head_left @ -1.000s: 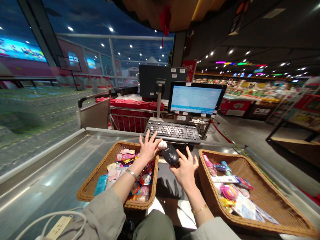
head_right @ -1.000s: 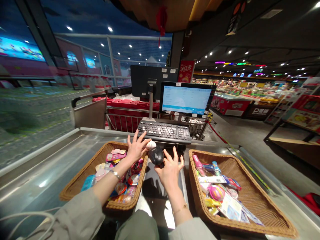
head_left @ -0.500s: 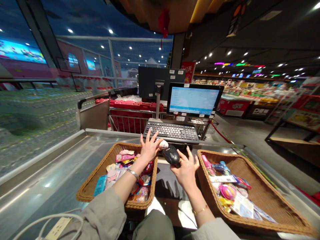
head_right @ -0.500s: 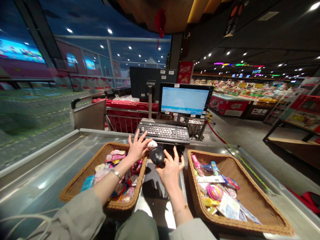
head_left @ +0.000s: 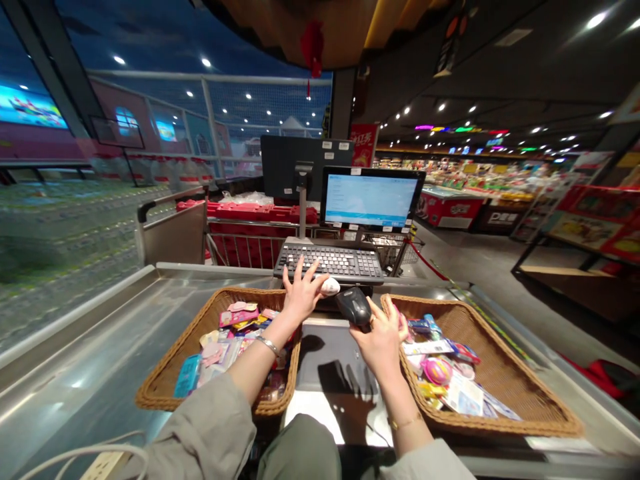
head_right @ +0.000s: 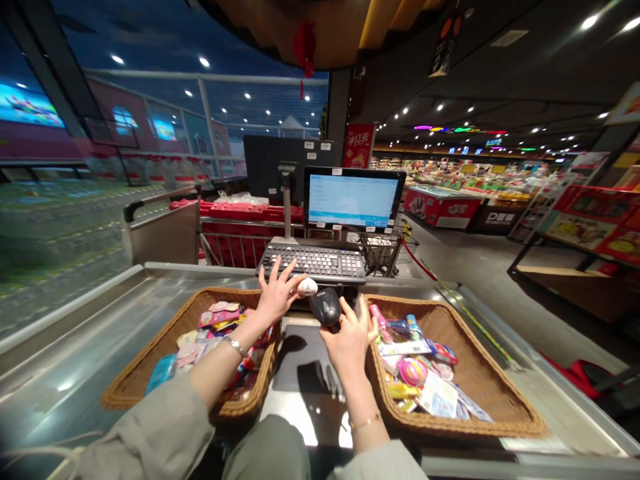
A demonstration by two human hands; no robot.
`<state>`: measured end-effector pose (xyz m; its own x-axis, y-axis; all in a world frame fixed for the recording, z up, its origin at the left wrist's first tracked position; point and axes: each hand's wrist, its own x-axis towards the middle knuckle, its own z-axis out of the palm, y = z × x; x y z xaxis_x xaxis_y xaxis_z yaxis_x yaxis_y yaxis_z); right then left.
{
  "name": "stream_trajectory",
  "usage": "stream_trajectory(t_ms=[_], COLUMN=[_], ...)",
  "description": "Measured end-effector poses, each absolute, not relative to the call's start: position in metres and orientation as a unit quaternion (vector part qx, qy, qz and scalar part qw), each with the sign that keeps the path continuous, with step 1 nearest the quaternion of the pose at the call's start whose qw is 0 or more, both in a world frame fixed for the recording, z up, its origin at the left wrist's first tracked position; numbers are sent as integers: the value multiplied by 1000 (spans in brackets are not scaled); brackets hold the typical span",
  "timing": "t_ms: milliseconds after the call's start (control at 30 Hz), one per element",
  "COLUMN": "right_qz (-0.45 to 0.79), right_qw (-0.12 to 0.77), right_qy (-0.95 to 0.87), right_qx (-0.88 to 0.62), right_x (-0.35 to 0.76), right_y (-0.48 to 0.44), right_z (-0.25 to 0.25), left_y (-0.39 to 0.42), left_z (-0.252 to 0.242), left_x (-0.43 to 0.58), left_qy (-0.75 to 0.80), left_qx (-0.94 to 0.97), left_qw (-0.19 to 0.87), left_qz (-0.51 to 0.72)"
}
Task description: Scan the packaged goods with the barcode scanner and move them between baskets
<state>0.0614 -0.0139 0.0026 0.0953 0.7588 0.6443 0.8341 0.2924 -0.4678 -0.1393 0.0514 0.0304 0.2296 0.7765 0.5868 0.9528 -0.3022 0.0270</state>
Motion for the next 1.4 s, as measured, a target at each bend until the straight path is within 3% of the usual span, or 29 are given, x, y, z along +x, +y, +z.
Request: stream_trajectory(t_ms=[967, 1400], right_qz=[-105, -128], right_qw=[522, 508], right_qy=[-451, -351], right_qx=[-716, -776], right_x=[155, 209], right_y=[-41, -58], right_z=[13, 10], left_y=[44, 35], left_z=[39, 27], left_x=[-8, 47], left_qy=[-470, -420], left_qx=[-826, -859], left_qw=[144, 113], left_qz=[-276, -269])
